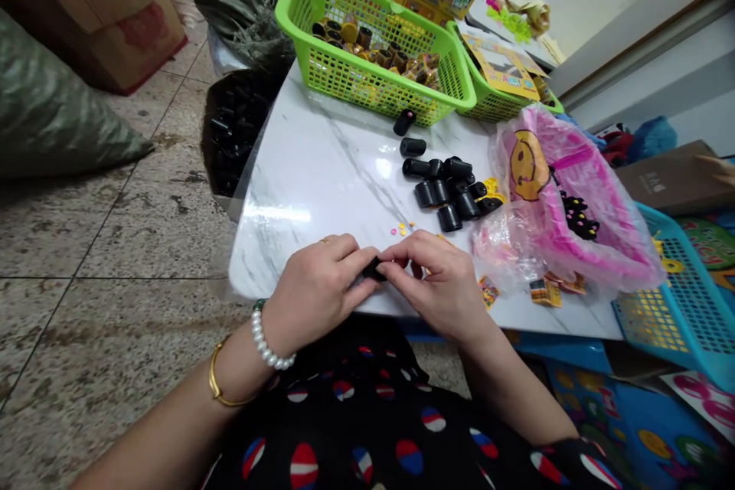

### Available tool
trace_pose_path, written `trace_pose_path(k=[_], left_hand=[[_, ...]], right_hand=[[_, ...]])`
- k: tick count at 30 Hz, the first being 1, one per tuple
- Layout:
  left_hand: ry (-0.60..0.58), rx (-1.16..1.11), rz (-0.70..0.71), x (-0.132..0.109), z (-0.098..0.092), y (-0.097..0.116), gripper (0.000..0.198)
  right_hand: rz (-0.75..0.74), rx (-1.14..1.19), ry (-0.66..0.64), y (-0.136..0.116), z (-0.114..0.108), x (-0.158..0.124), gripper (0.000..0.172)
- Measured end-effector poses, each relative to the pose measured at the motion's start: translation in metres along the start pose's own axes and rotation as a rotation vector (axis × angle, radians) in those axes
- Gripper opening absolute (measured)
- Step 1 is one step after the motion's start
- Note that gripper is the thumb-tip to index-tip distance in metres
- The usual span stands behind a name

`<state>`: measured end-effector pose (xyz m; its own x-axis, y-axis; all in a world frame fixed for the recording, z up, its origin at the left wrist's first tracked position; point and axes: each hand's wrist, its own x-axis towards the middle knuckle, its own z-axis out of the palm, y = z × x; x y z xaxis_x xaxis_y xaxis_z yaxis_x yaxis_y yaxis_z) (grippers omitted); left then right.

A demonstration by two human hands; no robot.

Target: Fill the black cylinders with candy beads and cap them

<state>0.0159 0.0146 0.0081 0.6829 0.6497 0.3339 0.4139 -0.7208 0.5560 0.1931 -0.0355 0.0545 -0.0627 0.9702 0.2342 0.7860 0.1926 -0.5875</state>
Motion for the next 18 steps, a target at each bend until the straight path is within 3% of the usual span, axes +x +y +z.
trace_pose_path(k=[4,9,11,18], left_hand=[[-0.004,-0.017,-0.018,0.0,0.0,0.001,0.024],[0.13,-0.141,-0.078,-0.002,-0.002,0.0,0.024],[0.144,-0.131,-0.094,0.0,-0.004,0.0,0.023],[-0.141,0.325,-0.027,0.043,-0.005,0.022,0.02]], right_hand=[[-0.01,0.068,-0.044,0.004,-0.006,0.001,0.004],[0.159,0.141,0.221,0.016,-0.017,-0.018,0.005],[0.223,0.162,0.269,0.019,-0.019,-0.028,0.006],[0.114,-0.051,0.247,0.031,-0.005,-0.043,0.008]])
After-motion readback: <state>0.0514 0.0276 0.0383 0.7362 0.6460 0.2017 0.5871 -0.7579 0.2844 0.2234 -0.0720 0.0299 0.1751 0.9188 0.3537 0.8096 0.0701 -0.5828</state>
